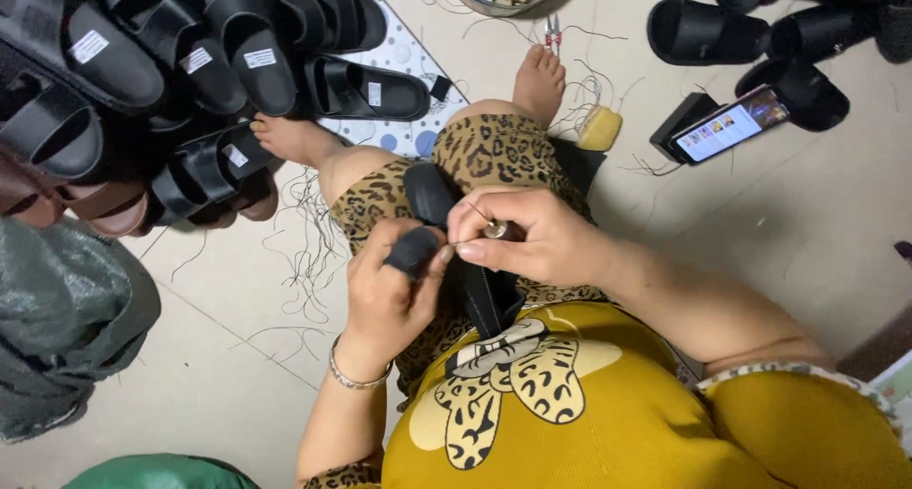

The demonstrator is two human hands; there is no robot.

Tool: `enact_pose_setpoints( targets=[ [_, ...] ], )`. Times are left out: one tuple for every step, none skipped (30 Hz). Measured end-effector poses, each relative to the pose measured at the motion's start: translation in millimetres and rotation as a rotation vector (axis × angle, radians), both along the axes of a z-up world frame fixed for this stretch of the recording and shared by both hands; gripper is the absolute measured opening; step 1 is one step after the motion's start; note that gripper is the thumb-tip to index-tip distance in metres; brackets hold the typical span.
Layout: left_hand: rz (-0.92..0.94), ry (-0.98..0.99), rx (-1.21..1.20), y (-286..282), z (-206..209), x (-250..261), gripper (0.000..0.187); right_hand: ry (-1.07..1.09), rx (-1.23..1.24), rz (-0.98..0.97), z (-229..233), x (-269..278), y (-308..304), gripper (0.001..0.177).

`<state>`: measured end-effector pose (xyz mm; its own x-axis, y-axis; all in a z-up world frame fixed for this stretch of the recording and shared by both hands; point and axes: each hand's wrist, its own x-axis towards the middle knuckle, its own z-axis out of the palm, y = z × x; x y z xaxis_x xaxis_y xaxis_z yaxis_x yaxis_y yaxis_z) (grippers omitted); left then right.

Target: Hand-sewing a black sandal strap using a needle and thread.

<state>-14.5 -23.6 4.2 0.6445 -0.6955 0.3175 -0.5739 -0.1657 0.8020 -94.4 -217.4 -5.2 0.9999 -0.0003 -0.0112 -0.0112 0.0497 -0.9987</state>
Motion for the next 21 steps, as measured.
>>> enact_pose_setpoints(
  targets=[
    [0.015, 0.018, 0.026, 1, 1, -1, 0.020, 0.042, 0.187, 0.000, -2, 0, 3, 0.011],
    [0.030, 0.035, 0.053, 2, 2, -1, 0.014, 0.084, 0.376, -0.001, -4, -1, 6, 0.011],
    [0.024, 0.039, 0.049, 3, 1, -2, 0.014, 0.087, 0.372, -0.009, -5, -2, 7, 0.011],
    [0.030, 0.056, 0.049, 4, -1, -2, 0.008, 0.086, 0.393, 0.008, -5, -2, 8, 0.010],
    [0.036, 0.074, 0.050, 5, -2, -2, 0.004, 0.084, 0.413, 0.025, -6, -2, 9, 0.009],
    [0.031, 0.075, 0.047, 6, -4, -3, 0.004, 0.084, 0.411, 0.020, -2, -2, 7, 0.009],
    [0.031, 0.082, 0.046, 7, -6, -3, 0.005, 0.047, 0.383, 0.063, 1, -2, 6, 0.007],
    [0.032, 0.091, 0.046, 9, -7, -4, 0.009, 0.010, 0.356, 0.107, 4, -2, 5, 0.006],
    [0.030, 0.093, 0.046, 11, -8, -4, 0.009, 0.012, 0.356, 0.105, 8, -3, 4, 0.006],
    [0.029, 0.138, 0.019, 14, -8, -5, 0.011, -0.014, 0.349, 0.157, 11, -3, 3, 0.006],
    [0.028, 0.183, -0.007, 17, -8, -5, 0.013, -0.041, 0.343, 0.210, 15, -3, 3, 0.006],
    [0.026, 0.185, -0.009, 14, -3, -3, 0.013, -0.039, 0.341, 0.209, 16, 1, 0, 0.006],
    [0.018, 0.142, 0.038, 11, 2, -1, 0.016, -0.089, 0.232, 0.258, 17, 4, -3, 0.008],
    [0.014, 0.097, 0.085, 9, 7, 0, 0.019, -0.141, 0.122, 0.311, 18, 8, -5, 0.011],
    [0.016, 0.097, 0.084, 8, 10, -1, 0.019, -0.141, 0.121, 0.314, 22, 9, -9, 0.011],
    [0.020, 0.126, 0.095, 7, 13, -1, 0.026, -0.150, 0.009, 0.380, 26, 13, -14, 0.014],
    [0.024, 0.155, 0.105, 5, 15, 0, 0.032, -0.159, -0.105, 0.444, 29, 16, -19, 0.018],
    [0.024, 0.158, 0.107, 5, 12, 0, 0.032, -0.157, -0.102, 0.444, 33, 18, -21, 0.018],
    [0.033, 0.158, 0.104, 4, 9, -1, 0.037, -0.198, -0.206, 0.474, 36, 19, -24, 0.017],
    [0.040, 0.156, 0.099, 4, 6, -2, 0.041, -0.240, -0.313, 0.503, 39, 21, -27, 0.017],
    [0.039, 0.157, 0.099, 3, 8, -1, 0.041, -0.239, -0.313, 0.502, 37, 19, -27, 0.017]
  ],
)
